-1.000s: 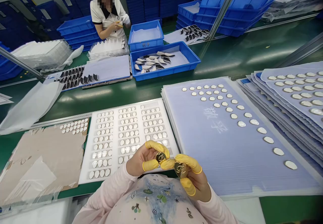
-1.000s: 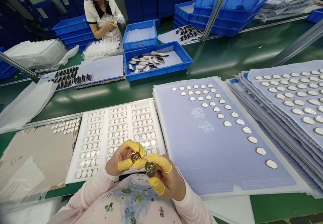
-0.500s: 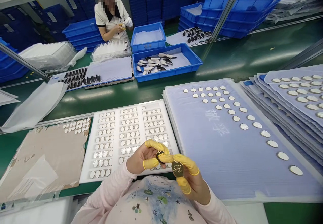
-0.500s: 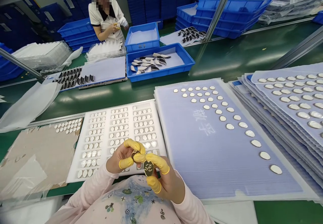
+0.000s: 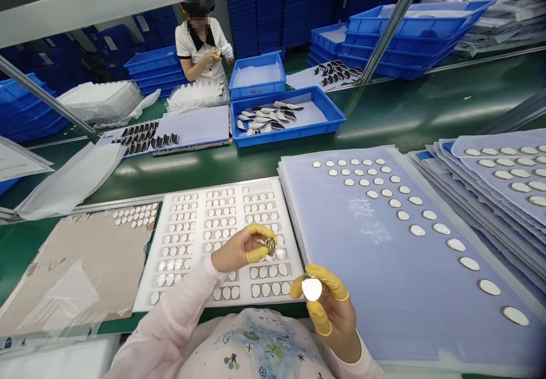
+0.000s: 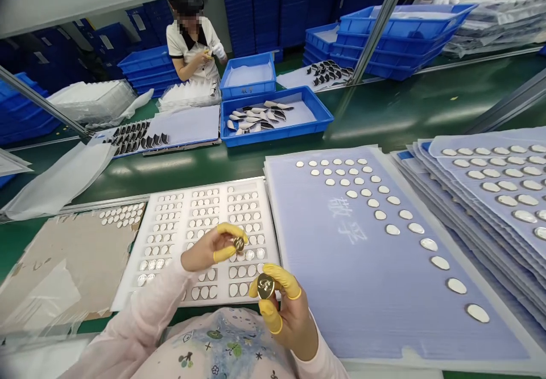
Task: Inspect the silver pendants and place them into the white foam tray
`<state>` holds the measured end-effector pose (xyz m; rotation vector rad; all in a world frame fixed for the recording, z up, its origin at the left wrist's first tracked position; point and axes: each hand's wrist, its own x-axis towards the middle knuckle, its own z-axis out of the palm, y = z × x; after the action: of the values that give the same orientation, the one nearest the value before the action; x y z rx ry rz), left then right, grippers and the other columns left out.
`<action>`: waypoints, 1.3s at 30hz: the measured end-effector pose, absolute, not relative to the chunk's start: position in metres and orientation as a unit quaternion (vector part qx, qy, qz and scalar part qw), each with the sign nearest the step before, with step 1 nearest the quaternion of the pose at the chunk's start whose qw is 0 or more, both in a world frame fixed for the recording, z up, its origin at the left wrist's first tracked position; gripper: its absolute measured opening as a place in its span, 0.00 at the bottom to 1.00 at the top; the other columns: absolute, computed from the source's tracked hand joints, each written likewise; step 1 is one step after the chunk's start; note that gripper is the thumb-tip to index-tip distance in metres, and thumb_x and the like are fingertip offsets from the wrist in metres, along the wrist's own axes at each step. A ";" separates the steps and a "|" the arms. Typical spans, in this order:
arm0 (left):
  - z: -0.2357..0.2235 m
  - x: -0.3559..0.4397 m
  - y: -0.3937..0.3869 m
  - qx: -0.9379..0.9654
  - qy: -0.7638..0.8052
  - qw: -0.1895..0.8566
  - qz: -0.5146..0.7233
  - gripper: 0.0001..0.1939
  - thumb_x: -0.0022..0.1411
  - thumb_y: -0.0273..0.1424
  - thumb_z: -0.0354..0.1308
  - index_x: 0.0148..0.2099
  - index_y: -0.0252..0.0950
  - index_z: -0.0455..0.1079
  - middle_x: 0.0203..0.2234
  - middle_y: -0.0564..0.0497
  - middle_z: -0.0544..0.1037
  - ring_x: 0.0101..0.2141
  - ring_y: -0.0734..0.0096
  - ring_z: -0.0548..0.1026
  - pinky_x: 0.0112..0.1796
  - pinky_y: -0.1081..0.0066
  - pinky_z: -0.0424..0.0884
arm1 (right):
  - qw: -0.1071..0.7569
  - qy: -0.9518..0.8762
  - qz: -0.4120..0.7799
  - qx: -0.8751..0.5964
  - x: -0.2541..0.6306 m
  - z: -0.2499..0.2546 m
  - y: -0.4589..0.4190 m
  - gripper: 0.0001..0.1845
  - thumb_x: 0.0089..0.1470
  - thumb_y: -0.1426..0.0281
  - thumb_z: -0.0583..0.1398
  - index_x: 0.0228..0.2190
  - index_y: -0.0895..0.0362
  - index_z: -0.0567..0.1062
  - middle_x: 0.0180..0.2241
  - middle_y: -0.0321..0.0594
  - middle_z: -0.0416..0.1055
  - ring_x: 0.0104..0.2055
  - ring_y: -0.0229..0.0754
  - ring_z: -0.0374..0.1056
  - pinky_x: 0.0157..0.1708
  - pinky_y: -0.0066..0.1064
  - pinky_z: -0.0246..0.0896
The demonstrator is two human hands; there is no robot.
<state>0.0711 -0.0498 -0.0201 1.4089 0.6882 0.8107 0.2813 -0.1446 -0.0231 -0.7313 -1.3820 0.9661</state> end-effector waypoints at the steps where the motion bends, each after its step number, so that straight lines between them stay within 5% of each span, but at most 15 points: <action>1: -0.024 0.069 -0.035 0.653 0.374 0.577 0.318 0.12 0.65 0.30 0.59 0.50 0.35 0.67 0.42 0.45 0.75 0.38 0.70 0.77 0.41 0.66 0.78 | 0.607 -0.597 0.417 -0.318 0.282 -0.025 -0.144 0.20 0.65 0.62 0.58 0.57 0.48 0.67 0.30 0.40 0.76 0.29 0.41 0.74 0.28 0.30 0.70; 6: -0.051 0.066 0.047 0.684 0.585 0.361 0.245 0.11 0.66 0.25 0.55 0.51 0.33 0.69 0.42 0.46 0.77 0.41 0.68 0.76 0.46 0.65 0.75 | 0.601 -0.595 0.425 -0.323 0.285 -0.031 -0.147 0.20 0.65 0.64 0.58 0.57 0.49 0.67 0.31 0.40 0.76 0.27 0.39 0.71 0.24 0.26 0.68; 11: -0.074 0.074 0.101 0.703 0.650 0.243 0.158 0.14 0.68 0.34 0.58 0.52 0.33 0.70 0.47 0.45 0.75 0.45 0.62 0.76 0.46 0.56 0.75 | 0.590 -0.603 0.425 -0.327 0.287 -0.032 -0.153 0.20 0.65 0.64 0.58 0.57 0.48 0.67 0.32 0.41 0.76 0.30 0.40 0.73 0.28 0.29 0.71; 23: -0.073 0.081 0.131 0.745 0.647 0.160 0.034 0.18 0.68 0.36 0.59 0.56 0.34 0.69 0.52 0.43 0.74 0.49 0.59 0.75 0.48 0.53 0.75 | 0.580 -0.597 0.431 -0.349 0.286 -0.035 -0.159 0.19 0.65 0.65 0.58 0.57 0.49 0.68 0.31 0.39 0.75 0.31 0.41 0.73 0.35 0.34 0.73; 29: -0.049 0.085 0.102 0.765 0.601 0.209 0.102 0.13 0.68 0.32 0.58 0.51 0.32 0.71 0.50 0.42 0.75 0.50 0.58 0.74 0.52 0.53 0.71 | 0.574 -0.609 0.401 -0.372 0.280 -0.033 -0.157 0.20 0.64 0.65 0.59 0.56 0.50 0.70 0.31 0.40 0.75 0.29 0.41 0.72 0.32 0.34 0.72; 35: -0.008 0.092 0.000 0.760 0.515 0.355 0.176 0.10 0.69 0.29 0.52 0.46 0.34 0.74 0.40 0.46 0.80 0.38 0.70 0.77 0.41 0.71 0.74 | 0.594 -0.596 0.380 -0.383 0.278 -0.035 -0.149 0.21 0.61 0.66 0.62 0.56 0.45 0.72 0.35 0.40 0.72 0.30 0.40 0.65 0.30 0.33 0.68; 39: 0.011 0.090 -0.071 0.606 0.384 0.642 0.272 0.20 0.66 0.46 0.56 0.39 0.32 0.75 0.26 0.49 0.78 0.24 0.75 0.72 0.27 0.74 0.70 | 0.605 -0.603 0.369 -0.366 0.273 -0.031 -0.141 0.20 0.63 0.63 0.61 0.56 0.41 0.71 0.36 0.40 0.67 0.34 0.42 0.63 0.32 0.35 0.67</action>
<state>0.0900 -0.0709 0.0114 1.3803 0.8742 0.6198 0.2726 -0.1409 -0.0308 -0.8476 -1.3955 0.8530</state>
